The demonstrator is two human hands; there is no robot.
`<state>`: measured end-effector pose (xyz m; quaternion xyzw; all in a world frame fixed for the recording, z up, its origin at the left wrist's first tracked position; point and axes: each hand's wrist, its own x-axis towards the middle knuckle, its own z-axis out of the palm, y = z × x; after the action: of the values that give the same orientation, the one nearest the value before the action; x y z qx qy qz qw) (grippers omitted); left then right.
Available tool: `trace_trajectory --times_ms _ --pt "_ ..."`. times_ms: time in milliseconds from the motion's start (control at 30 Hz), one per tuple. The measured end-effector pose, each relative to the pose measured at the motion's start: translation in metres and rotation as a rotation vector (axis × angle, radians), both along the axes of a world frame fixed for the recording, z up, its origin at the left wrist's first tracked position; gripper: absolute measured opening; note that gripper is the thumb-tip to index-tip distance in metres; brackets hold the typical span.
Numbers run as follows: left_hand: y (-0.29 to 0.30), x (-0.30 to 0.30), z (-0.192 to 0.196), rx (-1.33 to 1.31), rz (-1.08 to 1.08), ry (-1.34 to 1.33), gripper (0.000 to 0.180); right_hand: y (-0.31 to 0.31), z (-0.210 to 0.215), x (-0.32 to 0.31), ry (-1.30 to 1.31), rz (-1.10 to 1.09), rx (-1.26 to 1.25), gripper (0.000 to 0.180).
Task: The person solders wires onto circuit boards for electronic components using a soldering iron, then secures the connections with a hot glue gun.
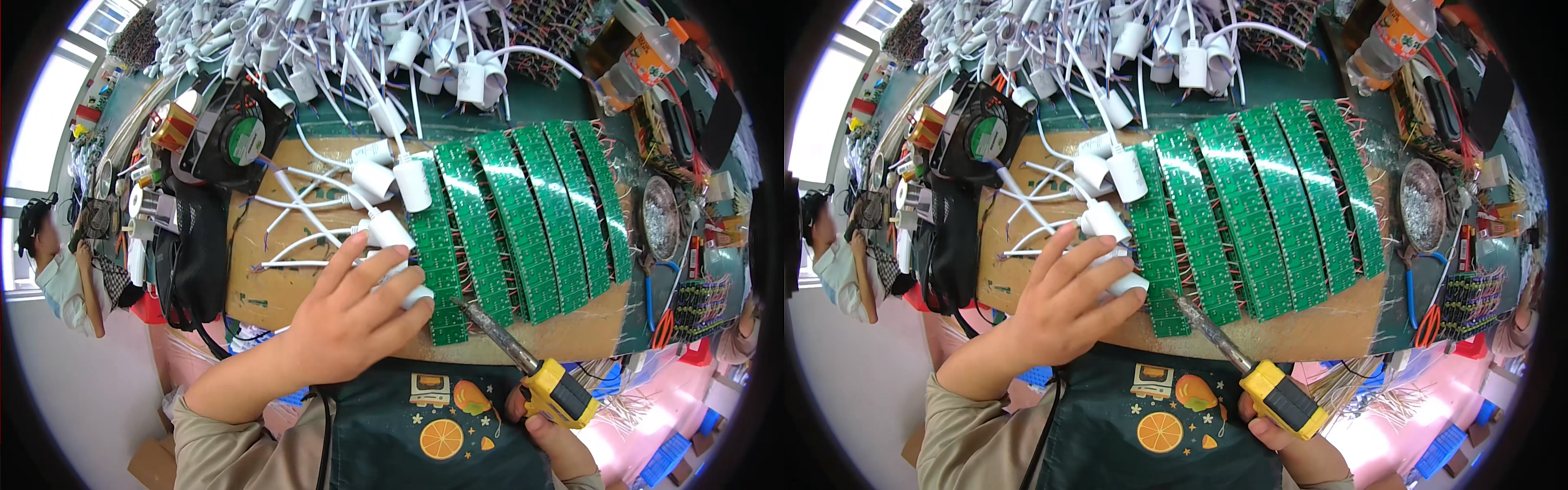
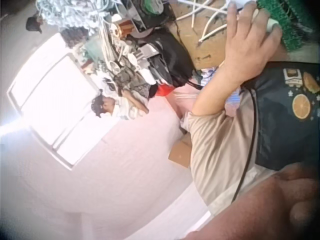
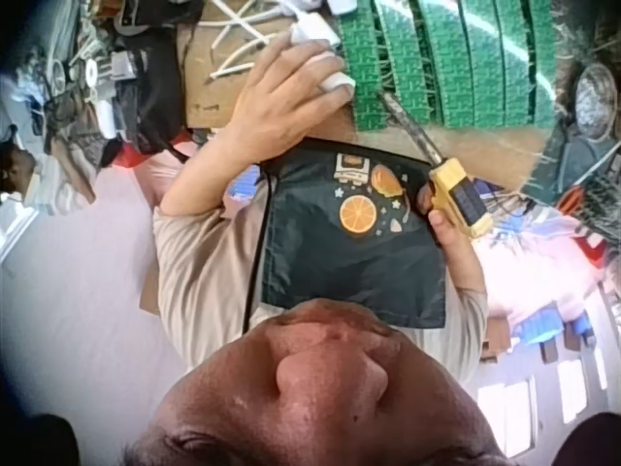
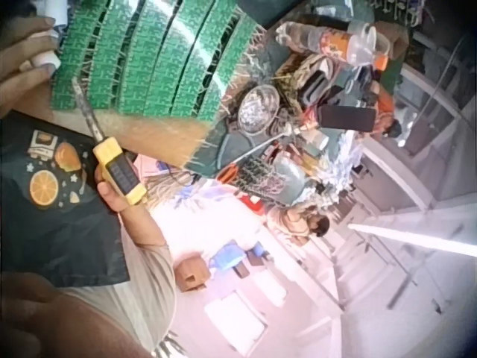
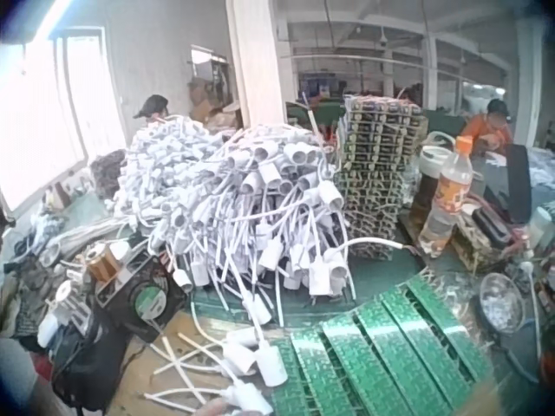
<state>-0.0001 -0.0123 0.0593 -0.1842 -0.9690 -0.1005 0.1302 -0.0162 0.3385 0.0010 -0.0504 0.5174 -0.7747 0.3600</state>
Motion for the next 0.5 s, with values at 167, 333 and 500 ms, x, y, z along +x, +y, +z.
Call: trace_trajectory --times_ms 167,333,500 --pt "-0.021 -0.021 0.003 0.330 -0.089 -0.020 0.039 0.001 0.003 0.000 0.003 0.005 -0.003 0.033" --pt "-0.042 -0.059 0.018 0.160 -0.121 0.177 0.038 0.009 -0.008 0.001 -0.006 0.070 0.008 0.031" --pt "-0.046 -0.145 0.026 -0.159 -0.140 0.399 0.027 -0.001 0.004 -0.002 -0.014 0.058 0.005 0.028"
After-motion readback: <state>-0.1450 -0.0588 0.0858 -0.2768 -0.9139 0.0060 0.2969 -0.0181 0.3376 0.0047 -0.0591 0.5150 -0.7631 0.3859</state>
